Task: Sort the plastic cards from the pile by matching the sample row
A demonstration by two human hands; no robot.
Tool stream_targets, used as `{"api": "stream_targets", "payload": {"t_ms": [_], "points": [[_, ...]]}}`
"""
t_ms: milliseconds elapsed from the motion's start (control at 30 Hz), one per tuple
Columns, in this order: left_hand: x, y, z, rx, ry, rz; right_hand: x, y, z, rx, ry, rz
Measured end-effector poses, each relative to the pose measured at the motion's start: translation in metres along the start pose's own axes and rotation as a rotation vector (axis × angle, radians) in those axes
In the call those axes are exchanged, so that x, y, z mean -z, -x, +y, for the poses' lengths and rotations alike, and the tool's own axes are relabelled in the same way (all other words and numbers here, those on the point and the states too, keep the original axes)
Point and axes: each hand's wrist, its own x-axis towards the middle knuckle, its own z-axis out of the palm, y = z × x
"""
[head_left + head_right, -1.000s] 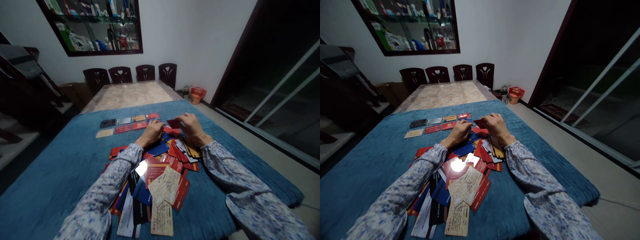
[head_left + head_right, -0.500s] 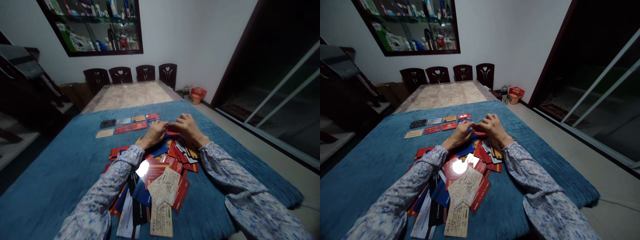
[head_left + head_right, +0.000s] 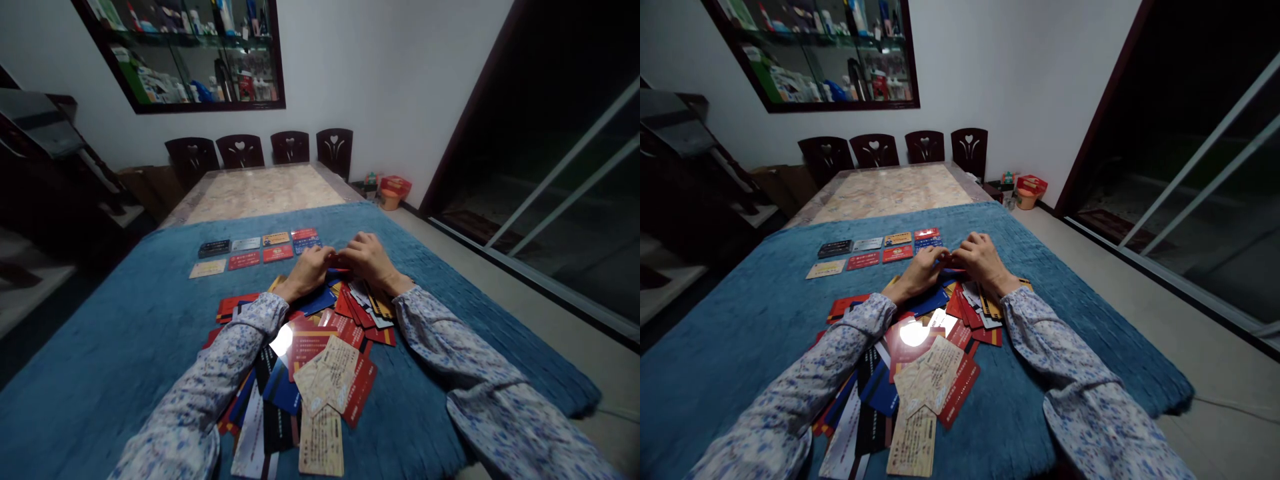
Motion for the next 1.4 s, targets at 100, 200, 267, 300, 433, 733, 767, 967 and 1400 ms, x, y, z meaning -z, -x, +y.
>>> {"api": "stream_targets", "payload": {"t_ms": [100,200,267,300,433,733,767,967,1400], "points": [[-0.001,0.001,-0.001,0.004,0.003,0.0,-0.002,0.002,0.001,-0.018,-0.006,-0.019],[-0.001,0.002,-0.004,0.006,0.012,-0.002,-0.003,0.005,0.001,-0.038,-0.019,-0.036],[0.0,0.002,-0.005,0.009,0.019,-0.007,-0.003,0.006,0.0,-0.057,-0.025,-0.041],[0.0,0.003,-0.006,0.012,0.021,-0.008,-0.002,0.007,0.0,-0.069,-0.026,-0.043],[-0.001,0.004,-0.008,0.036,0.028,-0.019,0.001,0.008,-0.002,-0.116,-0.03,-0.063],[0.001,0.004,-0.01,0.08,0.025,-0.056,0.007,0.006,-0.008,-0.187,-0.007,-0.171],[0.002,0.005,-0.011,0.083,0.026,-0.052,0.007,0.006,-0.009,-0.199,-0.008,-0.18],[0.002,0.005,-0.011,0.114,-0.002,-0.058,0.007,0.006,-0.012,-0.269,0.003,-0.231],[0.002,0.006,-0.006,0.144,-0.094,-0.125,0.005,0.008,-0.015,-0.332,-0.036,-0.301]]}}
